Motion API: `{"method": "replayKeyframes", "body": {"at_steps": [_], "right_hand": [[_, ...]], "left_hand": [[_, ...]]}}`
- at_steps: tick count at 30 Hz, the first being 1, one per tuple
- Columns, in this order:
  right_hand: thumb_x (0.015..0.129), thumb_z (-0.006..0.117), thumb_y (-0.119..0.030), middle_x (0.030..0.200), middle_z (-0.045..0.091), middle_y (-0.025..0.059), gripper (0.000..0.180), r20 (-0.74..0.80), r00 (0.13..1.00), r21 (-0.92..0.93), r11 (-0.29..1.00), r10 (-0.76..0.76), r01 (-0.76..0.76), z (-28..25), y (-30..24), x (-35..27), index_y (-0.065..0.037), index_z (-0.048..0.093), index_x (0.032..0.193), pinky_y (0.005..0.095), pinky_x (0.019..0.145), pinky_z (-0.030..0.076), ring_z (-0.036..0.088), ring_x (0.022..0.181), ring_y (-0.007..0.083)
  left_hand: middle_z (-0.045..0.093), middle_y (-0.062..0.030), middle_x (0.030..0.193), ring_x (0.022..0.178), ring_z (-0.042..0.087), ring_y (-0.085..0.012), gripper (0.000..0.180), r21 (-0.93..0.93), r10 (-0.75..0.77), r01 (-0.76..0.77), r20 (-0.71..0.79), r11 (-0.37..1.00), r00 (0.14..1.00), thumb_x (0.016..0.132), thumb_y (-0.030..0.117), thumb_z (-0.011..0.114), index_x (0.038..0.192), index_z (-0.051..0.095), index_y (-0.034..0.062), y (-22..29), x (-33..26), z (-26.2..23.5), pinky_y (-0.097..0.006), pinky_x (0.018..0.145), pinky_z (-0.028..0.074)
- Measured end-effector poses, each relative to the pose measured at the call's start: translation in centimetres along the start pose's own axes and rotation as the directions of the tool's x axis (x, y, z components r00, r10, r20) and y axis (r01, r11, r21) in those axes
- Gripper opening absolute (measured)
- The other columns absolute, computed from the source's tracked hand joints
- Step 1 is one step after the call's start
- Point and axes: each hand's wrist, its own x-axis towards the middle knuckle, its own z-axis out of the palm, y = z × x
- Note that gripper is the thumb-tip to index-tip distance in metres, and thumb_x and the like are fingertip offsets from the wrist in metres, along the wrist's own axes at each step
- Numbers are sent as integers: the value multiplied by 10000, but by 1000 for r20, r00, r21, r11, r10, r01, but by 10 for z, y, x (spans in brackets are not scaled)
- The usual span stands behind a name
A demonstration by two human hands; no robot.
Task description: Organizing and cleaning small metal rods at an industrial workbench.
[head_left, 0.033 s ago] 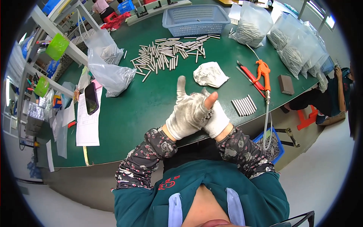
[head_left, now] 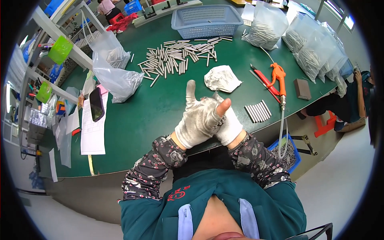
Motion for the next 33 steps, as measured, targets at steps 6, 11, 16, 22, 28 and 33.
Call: {"method": "replayKeyframes", "body": {"at_steps": [6,11,16,22,28,33], "right_hand": [[959,371,-238,1082,574,77,259,291,919,-849,372,-265,376,-11,9,-2,-63,511,1089,320,921,424,538,1020,192],[949,360,-256,1228,486,89,330,366,904,-887,212,-221,411,0,10,-9,-75,415,1220,318,993,357,452,1158,209],[923,354,-195,1284,441,98,385,359,917,-926,53,-175,373,0,12,-4,-55,363,1282,304,1010,340,403,1218,214],[926,338,-210,1086,562,76,290,297,933,-600,720,-204,348,-16,15,6,-48,462,1132,335,915,429,535,1038,204],[942,358,-153,931,574,61,187,5,991,82,988,-131,130,-13,16,3,-46,480,1034,304,745,505,590,836,192],[935,380,-116,876,585,72,160,22,979,-182,962,-204,205,-1,11,-2,-38,501,1004,292,712,504,592,807,181]], "left_hand": [[567,59,888,957,563,-245,915,105,-40,34,52,994,998,674,132,658,1436,162,236,8,4,-10,-608,1045,-37],[496,-72,1148,1180,410,-302,888,132,-89,40,382,990,920,654,184,650,1426,211,173,9,16,-22,-682,983,17],[359,-163,1298,1252,325,-349,1019,172,-111,17,556,985,823,613,241,714,1433,126,100,4,32,-33,-632,1020,105],[425,-166,1278,1230,387,-322,1141,-283,-99,276,512,919,853,550,253,785,1442,91,98,-21,23,-31,-536,1071,131],[462,-173,1259,1166,466,-317,1274,-459,-122,245,281,854,952,546,467,821,1452,-22,164,-25,-3,-16,-417,966,362],[347,-209,1340,1224,385,-329,1311,-578,-202,351,308,737,930,551,591,767,1443,-90,156,-9,10,-15,-450,1035,244]]}}
